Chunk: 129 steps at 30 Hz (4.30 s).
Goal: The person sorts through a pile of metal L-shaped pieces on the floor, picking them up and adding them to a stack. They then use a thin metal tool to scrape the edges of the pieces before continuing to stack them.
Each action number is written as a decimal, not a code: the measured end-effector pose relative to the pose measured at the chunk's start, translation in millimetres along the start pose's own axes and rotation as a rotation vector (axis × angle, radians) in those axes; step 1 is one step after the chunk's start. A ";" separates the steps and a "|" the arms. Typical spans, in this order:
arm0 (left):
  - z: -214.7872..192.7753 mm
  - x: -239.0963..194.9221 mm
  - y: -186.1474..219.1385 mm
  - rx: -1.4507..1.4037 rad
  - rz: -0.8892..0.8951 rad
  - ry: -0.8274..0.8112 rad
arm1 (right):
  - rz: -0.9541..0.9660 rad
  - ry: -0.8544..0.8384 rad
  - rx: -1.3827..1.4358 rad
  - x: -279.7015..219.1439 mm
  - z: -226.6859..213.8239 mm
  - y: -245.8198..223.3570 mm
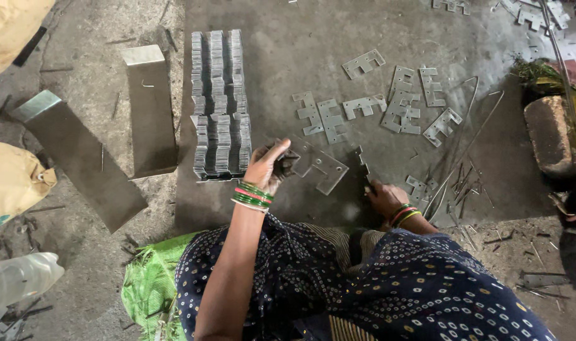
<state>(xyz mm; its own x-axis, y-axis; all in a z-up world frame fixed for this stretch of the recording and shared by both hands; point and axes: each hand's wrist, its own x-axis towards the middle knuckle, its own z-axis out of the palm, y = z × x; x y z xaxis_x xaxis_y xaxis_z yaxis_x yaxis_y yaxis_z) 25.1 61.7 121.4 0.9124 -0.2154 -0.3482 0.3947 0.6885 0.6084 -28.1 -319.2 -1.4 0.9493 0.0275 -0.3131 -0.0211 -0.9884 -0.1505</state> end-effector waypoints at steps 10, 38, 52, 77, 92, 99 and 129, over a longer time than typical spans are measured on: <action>6.3 -13.1 -67.8 -0.041 -0.123 0.073 | -0.216 0.377 0.149 10.3 -42.8 26.6; -46.8 49.5 -138.8 0.283 -0.172 0.147 | -0.044 0.282 0.081 21.9 -6.3 43.7; -25.5 26.4 -106.7 0.021 -0.258 0.178 | -0.005 0.086 -0.008 -0.6 -45.2 -12.1; -64.1 50.7 -94.7 -0.200 -0.137 -0.022 | 0.111 -0.076 0.219 225.0 -85.1 -99.3; -77.1 62.6 -85.3 -0.238 -0.282 -0.016 | -0.051 0.108 -0.032 238.1 -109.5 -203.3; -56.6 57.8 -70.4 -0.162 -0.202 0.012 | -0.100 0.257 0.128 234.4 -103.6 -192.8; -54.1 82.7 -87.2 -0.145 -0.278 0.288 | 0.414 0.098 0.161 313.7 -86.8 154.2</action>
<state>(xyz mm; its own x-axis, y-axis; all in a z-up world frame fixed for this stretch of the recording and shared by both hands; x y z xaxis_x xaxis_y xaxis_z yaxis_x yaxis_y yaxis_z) 60.2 21.3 1.0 0.6973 -0.2187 -0.6826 0.5837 0.7260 0.3637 293.7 -476.0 -41.4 0.8758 -0.3871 -0.2884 -0.4462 -0.8771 -0.1779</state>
